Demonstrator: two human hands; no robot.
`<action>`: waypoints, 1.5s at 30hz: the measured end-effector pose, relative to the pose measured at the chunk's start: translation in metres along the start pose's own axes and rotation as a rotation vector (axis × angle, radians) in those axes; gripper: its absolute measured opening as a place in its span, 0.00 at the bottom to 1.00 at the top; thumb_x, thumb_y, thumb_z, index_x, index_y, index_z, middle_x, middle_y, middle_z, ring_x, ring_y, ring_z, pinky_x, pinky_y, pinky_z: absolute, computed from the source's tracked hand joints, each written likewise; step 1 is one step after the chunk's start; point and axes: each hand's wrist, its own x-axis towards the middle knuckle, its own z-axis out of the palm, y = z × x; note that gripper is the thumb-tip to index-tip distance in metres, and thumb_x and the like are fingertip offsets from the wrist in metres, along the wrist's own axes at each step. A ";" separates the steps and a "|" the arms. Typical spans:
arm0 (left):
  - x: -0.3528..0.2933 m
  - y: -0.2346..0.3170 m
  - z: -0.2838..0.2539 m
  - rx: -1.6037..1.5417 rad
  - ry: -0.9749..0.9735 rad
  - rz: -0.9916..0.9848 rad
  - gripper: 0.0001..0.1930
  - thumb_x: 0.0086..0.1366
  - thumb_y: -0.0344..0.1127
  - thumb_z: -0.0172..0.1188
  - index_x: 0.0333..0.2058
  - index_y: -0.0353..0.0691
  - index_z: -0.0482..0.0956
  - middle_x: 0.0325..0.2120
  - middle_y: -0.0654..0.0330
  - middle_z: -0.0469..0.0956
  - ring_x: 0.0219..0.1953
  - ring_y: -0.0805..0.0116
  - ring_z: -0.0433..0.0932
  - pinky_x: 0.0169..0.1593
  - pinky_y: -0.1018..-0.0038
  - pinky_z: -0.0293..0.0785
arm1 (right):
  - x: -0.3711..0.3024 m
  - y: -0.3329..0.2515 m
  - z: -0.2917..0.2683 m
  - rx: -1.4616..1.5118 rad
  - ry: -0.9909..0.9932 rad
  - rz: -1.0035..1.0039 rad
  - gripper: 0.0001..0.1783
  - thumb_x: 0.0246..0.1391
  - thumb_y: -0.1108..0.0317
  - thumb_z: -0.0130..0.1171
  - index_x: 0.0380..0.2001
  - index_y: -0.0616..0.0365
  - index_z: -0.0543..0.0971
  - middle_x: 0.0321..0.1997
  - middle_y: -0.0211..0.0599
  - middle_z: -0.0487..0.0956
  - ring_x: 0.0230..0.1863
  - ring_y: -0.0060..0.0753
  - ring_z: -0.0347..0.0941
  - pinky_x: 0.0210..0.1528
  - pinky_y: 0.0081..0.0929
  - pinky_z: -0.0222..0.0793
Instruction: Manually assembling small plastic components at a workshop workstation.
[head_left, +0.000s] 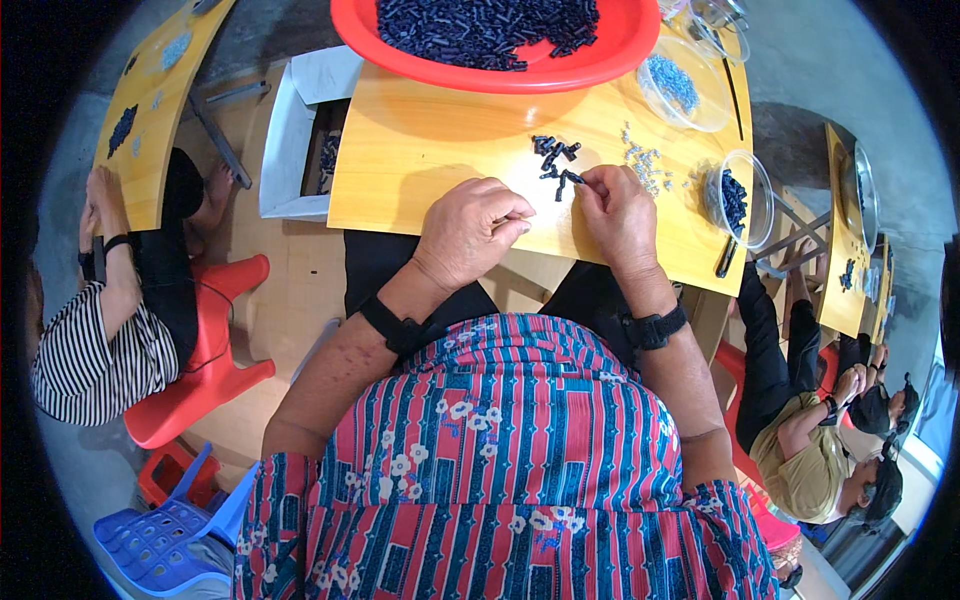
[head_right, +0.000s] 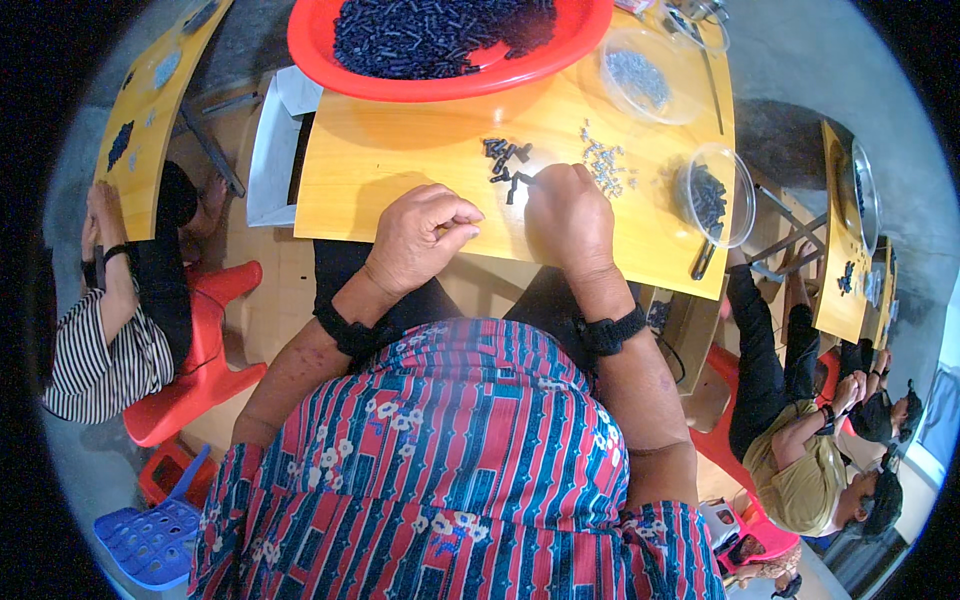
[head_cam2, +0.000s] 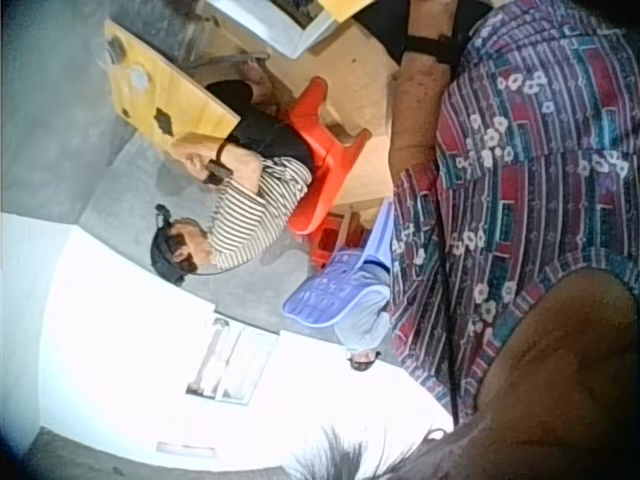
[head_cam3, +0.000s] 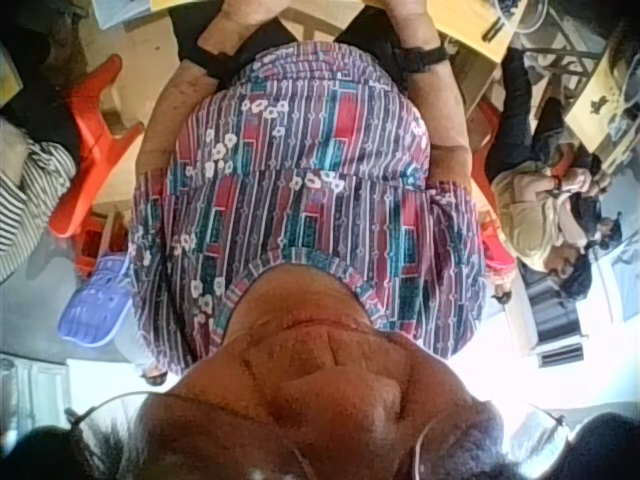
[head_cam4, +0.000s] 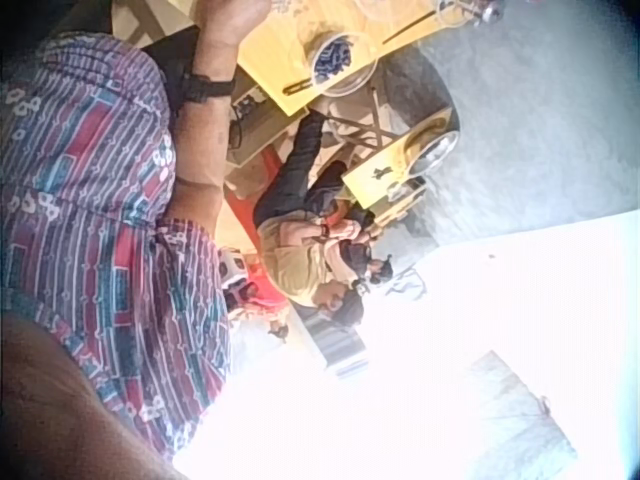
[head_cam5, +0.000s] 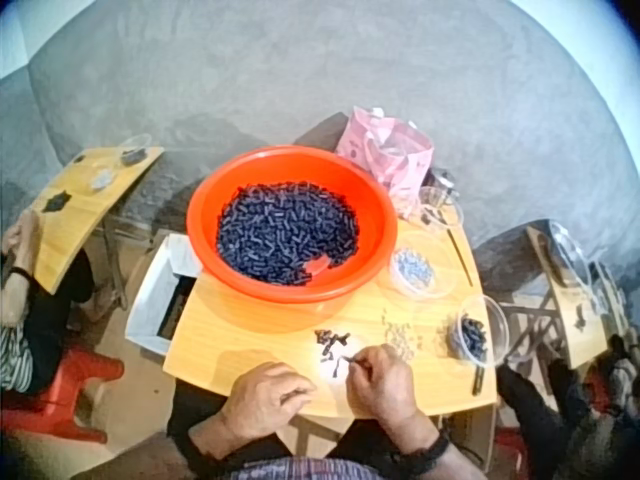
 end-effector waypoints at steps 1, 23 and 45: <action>0.000 -0.001 0.000 0.000 -0.002 0.001 0.04 0.52 0.29 0.66 0.28 0.42 0.81 0.22 0.60 0.76 0.29 0.60 0.76 0.33 0.67 0.72 | 0.000 -0.001 0.000 -0.005 -0.006 -0.027 0.04 0.50 0.67 0.58 0.28 0.54 0.76 0.32 0.48 0.77 0.34 0.56 0.76 0.38 0.48 0.73; 0.004 -0.009 0.001 0.063 -0.011 0.015 0.04 0.52 0.30 0.65 0.28 0.43 0.81 0.25 0.60 0.77 0.32 0.57 0.77 0.36 0.65 0.74 | 0.002 0.001 0.006 -0.221 -0.004 -0.067 0.06 0.54 0.72 0.57 0.35 0.60 0.75 0.34 0.49 0.78 0.35 0.55 0.77 0.38 0.46 0.74; 0.004 0.017 0.029 -0.676 -0.087 -0.463 0.15 0.67 0.29 0.59 0.51 0.29 0.77 0.36 0.60 0.82 0.38 0.76 0.80 0.41 0.79 0.79 | -0.029 -0.011 0.003 0.141 0.007 -0.066 0.09 0.55 0.69 0.57 0.38 0.60 0.76 0.35 0.52 0.77 0.39 0.58 0.76 0.42 0.45 0.72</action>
